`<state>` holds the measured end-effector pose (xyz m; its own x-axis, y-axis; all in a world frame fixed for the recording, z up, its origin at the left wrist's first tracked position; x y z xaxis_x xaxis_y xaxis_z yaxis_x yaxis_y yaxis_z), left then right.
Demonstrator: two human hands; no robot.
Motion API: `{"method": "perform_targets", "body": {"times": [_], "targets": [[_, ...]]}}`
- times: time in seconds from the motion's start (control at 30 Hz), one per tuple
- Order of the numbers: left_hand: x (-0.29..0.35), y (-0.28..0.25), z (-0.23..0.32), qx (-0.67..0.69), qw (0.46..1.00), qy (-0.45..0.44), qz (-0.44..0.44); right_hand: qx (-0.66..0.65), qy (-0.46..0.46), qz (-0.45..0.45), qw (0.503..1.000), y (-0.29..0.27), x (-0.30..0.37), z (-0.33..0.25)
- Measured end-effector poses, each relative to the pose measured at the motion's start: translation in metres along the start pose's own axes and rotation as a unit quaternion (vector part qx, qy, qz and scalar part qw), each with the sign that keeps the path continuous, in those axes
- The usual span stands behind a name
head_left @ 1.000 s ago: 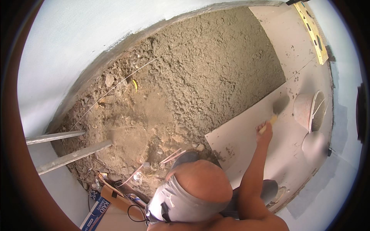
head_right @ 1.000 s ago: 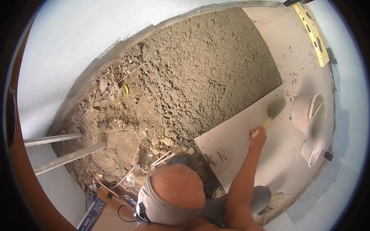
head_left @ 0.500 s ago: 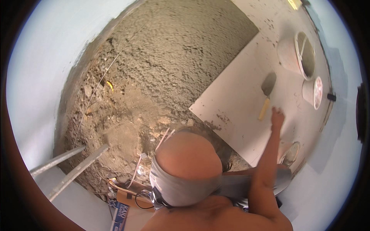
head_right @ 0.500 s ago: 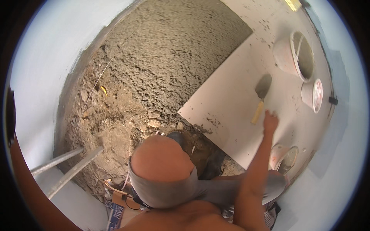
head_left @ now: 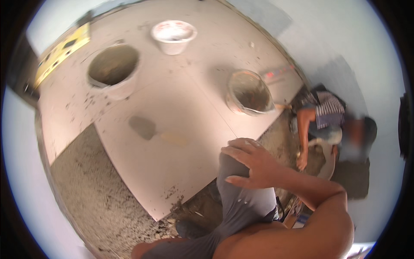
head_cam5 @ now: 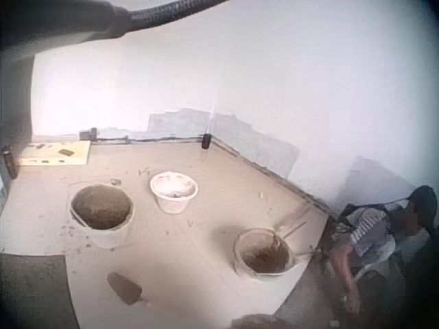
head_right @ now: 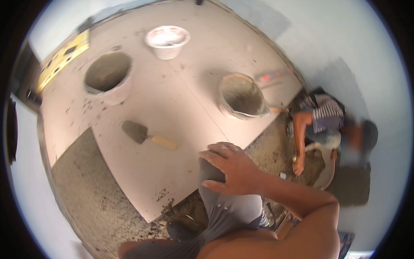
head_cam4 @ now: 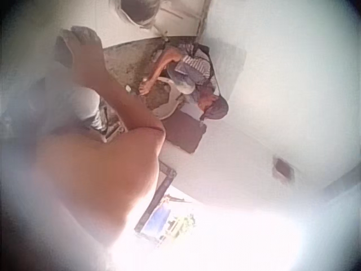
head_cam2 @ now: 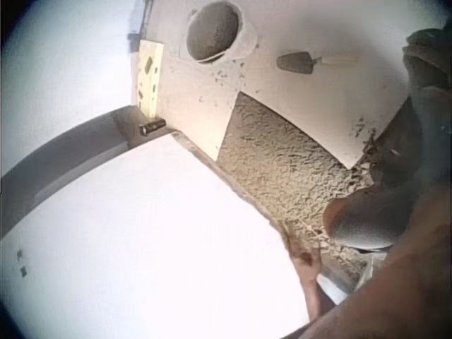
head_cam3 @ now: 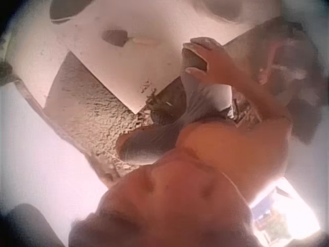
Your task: The person spreads cement on the floor using a trowel, places a large tile, and taps it with a rubber mallet to secure it. The person also uses a straight edge to level the cement and adjusts the tile position.
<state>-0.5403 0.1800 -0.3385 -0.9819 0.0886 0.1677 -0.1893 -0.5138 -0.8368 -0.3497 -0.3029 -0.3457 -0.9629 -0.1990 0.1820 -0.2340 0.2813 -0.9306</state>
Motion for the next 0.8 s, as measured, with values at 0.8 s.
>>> {"method": "perform_targets", "body": {"times": [0.8], "targets": [[0.022, -0.064, 0.187, 0.087, 0.819, -0.053, -0.565, -0.198, 0.288, -0.267, 0.898, -0.132, 0.181, -0.093]]}}
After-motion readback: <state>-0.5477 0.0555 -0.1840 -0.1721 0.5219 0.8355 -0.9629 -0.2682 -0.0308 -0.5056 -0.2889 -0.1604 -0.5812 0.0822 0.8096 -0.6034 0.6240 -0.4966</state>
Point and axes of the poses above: each hand's wrist, its own x-axis away from the middle knuckle, its own y-axis out of the palm, z = x × y, the point moved 1 cm from there along -x, towards the middle knuckle, and after that the axes turned 13 degrees about y, right-handed, at the moved point
